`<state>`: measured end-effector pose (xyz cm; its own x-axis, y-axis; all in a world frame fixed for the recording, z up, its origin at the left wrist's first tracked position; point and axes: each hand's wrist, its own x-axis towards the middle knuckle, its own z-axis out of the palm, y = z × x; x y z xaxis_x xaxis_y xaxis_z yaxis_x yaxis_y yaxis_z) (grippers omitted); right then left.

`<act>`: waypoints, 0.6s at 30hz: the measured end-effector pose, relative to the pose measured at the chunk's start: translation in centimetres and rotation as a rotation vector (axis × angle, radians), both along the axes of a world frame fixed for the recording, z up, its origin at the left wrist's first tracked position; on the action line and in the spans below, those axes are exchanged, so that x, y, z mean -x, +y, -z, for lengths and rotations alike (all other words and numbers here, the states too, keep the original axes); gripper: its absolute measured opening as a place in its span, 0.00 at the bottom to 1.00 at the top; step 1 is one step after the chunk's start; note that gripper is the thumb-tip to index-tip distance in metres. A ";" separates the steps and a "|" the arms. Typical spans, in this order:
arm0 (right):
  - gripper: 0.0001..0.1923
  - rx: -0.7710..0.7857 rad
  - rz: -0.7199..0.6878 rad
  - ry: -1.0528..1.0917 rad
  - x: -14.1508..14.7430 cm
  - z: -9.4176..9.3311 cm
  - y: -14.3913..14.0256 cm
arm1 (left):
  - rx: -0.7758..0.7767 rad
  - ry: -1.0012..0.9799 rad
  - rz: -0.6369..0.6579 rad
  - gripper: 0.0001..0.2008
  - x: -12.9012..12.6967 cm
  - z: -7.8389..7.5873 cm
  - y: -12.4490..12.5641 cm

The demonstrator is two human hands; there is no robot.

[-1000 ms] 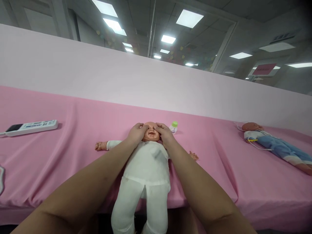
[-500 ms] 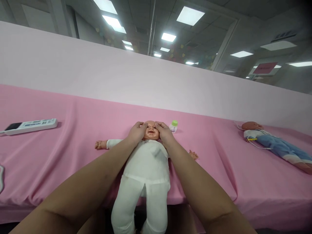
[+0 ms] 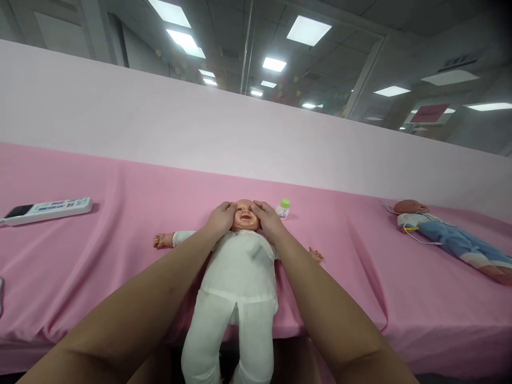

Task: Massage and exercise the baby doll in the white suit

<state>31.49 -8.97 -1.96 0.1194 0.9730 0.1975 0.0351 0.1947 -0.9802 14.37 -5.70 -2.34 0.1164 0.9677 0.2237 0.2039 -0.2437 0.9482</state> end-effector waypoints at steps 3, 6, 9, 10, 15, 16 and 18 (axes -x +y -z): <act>0.32 -0.029 0.062 -0.112 0.2 0.4 0.3 | 0.000 0.124 0.010 0.26 0.1 -0.6 -0.6; 0.30 -0.025 0.096 -0.102 0.4 0.4 0.3 | 0.026 0.165 -0.017 0.26 -0.1 -0.7 -0.7; 0.24 -0.030 0.099 -0.020 0.5 0.0 0.1 | 0.038 0.138 -0.041 0.24 -0.3 -0.6 -0.5; 0.23 -0.030 0.095 0.002 0.5 -0.2 0.1 | 0.037 0.125 -0.045 0.23 -0.3 -0.5 -0.4; 0.21 -0.038 0.065 0.006 -0.2 -0.1 0.4 | 0.040 -0.025 -0.025 0.19 -0.3 -0.3 0.0; 0.22 -0.036 0.054 0.002 -0.3 0.0 0.5 | 0.044 -0.061 -0.007 0.18 -0.2 -0.3 0.0; 0.22 -0.017 0.020 -0.001 -0.6 0.1 0.6 | 0.058 -0.124 0.034 0.18 -0.2 -0.5 -0.2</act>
<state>32.14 -8.39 -2.02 0.1383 0.9670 0.2142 0.0396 0.2107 -0.9768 14.52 -5.86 -1.87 0.1244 0.9753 0.1826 0.0771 -0.1930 0.9782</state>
